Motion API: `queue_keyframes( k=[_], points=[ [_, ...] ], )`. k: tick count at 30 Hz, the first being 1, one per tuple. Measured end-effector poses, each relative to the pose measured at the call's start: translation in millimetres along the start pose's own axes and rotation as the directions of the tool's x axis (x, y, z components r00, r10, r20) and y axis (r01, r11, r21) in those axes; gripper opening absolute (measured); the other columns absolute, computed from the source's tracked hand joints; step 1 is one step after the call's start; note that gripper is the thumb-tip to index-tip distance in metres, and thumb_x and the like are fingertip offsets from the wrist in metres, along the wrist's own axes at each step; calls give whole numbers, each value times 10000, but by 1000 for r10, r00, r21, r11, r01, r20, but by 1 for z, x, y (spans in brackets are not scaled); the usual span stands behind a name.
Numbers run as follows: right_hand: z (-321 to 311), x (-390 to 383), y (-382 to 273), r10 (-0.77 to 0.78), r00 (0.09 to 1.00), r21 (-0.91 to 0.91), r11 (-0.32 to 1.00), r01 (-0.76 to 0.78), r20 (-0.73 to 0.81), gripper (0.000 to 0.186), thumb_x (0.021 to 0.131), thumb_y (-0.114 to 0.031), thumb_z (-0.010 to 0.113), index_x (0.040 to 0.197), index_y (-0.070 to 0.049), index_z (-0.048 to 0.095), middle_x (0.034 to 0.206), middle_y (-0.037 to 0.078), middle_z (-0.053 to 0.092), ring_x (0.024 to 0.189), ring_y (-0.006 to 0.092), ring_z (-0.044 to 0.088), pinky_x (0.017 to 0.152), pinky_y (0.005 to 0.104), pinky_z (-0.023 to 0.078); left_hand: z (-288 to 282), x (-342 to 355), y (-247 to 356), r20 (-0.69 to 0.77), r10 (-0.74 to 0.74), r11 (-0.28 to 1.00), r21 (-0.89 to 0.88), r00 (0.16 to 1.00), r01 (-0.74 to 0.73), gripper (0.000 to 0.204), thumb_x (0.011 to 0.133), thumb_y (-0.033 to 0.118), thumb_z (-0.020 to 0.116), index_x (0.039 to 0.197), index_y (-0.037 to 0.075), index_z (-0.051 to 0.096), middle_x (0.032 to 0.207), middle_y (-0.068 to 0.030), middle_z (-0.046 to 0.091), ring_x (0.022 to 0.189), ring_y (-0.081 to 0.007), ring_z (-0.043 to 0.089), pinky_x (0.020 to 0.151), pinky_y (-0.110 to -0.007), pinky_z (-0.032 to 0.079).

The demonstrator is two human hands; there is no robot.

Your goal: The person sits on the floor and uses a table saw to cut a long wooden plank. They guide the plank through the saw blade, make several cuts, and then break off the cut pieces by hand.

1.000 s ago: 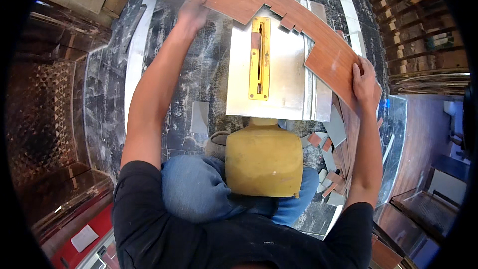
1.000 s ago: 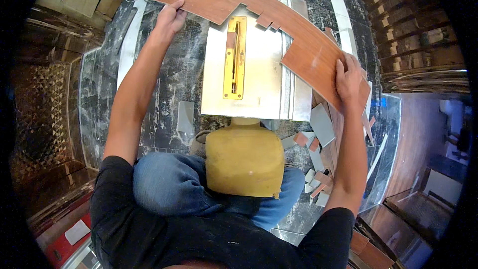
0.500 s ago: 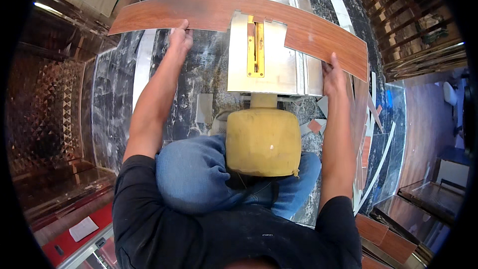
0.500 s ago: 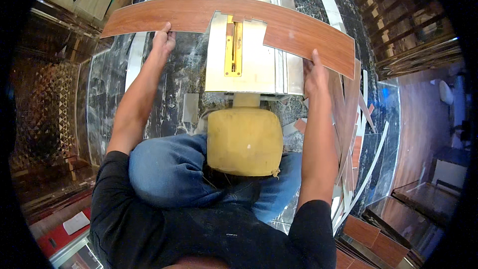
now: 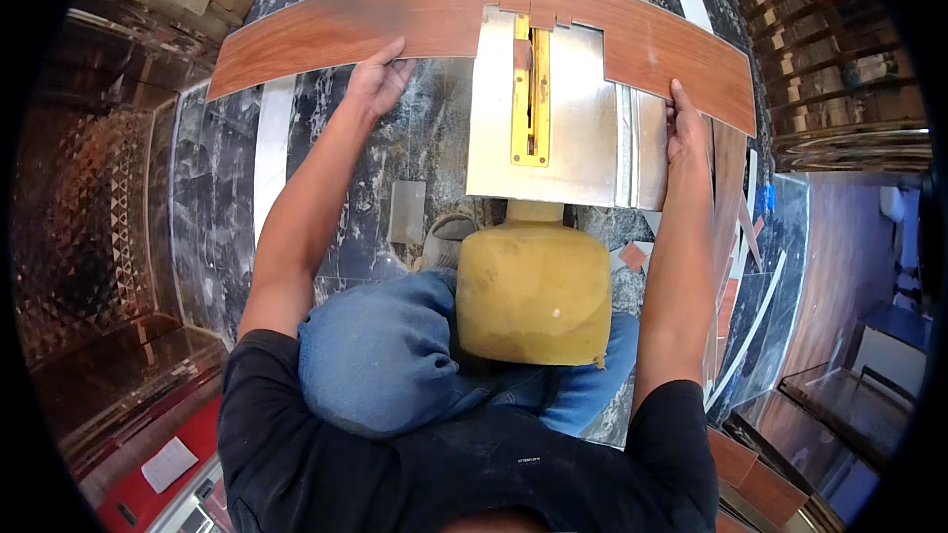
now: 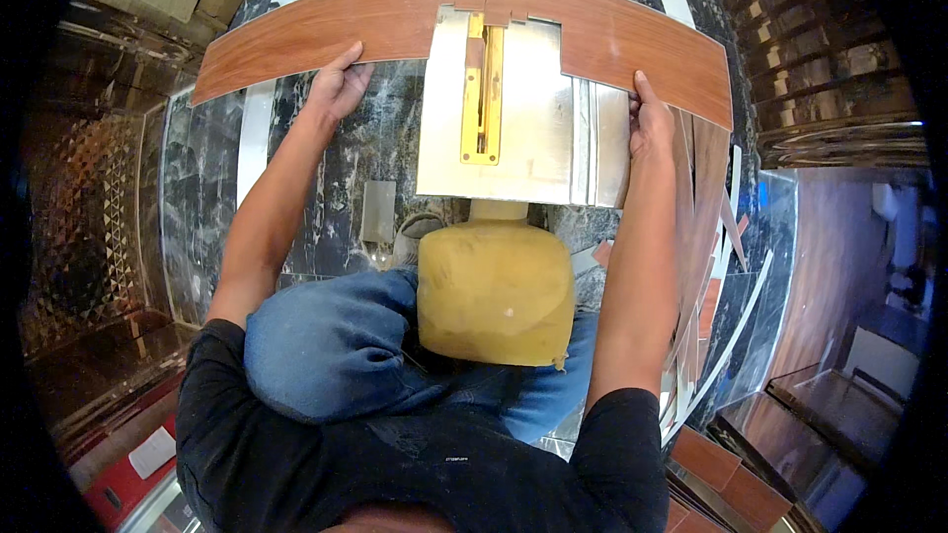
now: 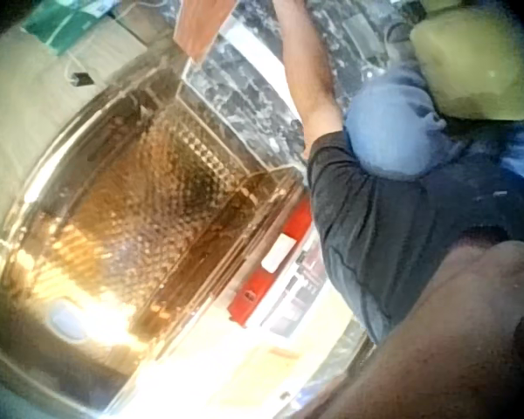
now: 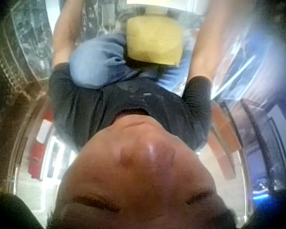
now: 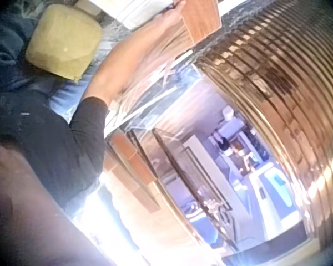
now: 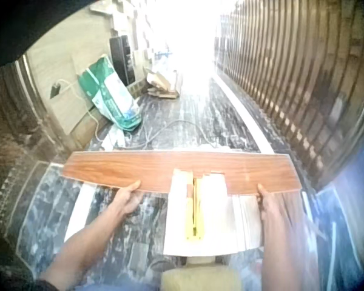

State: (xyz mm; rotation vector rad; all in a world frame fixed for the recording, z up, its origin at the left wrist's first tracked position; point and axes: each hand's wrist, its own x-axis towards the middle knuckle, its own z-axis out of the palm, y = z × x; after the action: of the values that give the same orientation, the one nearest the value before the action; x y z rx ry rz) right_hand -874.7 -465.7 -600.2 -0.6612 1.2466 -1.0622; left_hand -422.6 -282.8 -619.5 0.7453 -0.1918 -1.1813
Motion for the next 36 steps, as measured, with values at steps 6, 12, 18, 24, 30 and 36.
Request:
queue_keyframes(
  k=[6, 12, 18, 24, 30, 36],
  points=[
    [-2, -4, 0, -62, 993, -49, 997, 57, -104, 175, 869, -212, 749, 927, -66, 673, 740, -13, 604, 583, 88, 494, 525, 236, 408, 14, -25, 3, -115, -11, 991, 128, 993, 26, 299, 922, 50, 636, 1207, 57, 547, 1180, -100, 635, 1071, -220, 639, 965, -387, 537],
    [-4, -10, 0, -95, 984, -80, 993, 84, -148, 185, 870, -200, 742, 965, -53, 681, 779, -7, 624, 587, 86, 491, 543, 240, 410, 20, -49, 1, -81, 40, 988, 154, 996, -27, 327, 938, 82, 622, 1245, 50, 515, 1176, -100, 637, 1054, -221, 649, 952, -386, 544],
    [-11, -22, 2, -61, 990, -55, 997, 54, -131, 179, 878, -183, 733, 982, -47, 680, 797, -17, 623, 600, 84, 477, 576, 239, 419, 10, -58, -2, -101, 63, 985, 163, 993, -46, 344, 936, 75, 621, 1256, 23, 508, 1192, -116, 632, 1056, -236, 650, 961, -404, 538],
    [-22, -33, 7, -78, 987, -60, 996, 70, -138, 175, 880, -187, 731, 971, -47, 678, 794, -13, 622, 611, 85, 479, 584, 234, 413, 9, -74, -3, -107, 26, 981, 193, 994, -5, 367, 942, 87, 613, 1284, 26, 492, 1201, -113, 628, 1069, -241, 647, 978, -422, 524],
    [-29, -43, 11, -78, 989, -73, 995, 69, -129, 158, 883, -184, 726, 960, -56, 675, 783, -10, 621, 598, 87, 473, 574, 230, 400, 8, -89, -5, -116, 33, 977, 214, 993, -7, 377, 944, 86, 610, 1293, 21, 483, 1222, -118, 622, 1108, -249, 633, 1001, -425, 508],
    [-26, -45, 9, -72, 985, -74, 995, 61, -159, 153, 889, -184, 716, 963, -57, 673, 781, -5, 624, 592, 85, 468, 569, 235, 407, 17, -95, -7, -126, 58, 975, 220, 990, -29, 346, 941, 76, 608, 1261, 6, 498, 1206, -112, 627, 1094, -241, 636, 995, -419, 513]
  ],
)
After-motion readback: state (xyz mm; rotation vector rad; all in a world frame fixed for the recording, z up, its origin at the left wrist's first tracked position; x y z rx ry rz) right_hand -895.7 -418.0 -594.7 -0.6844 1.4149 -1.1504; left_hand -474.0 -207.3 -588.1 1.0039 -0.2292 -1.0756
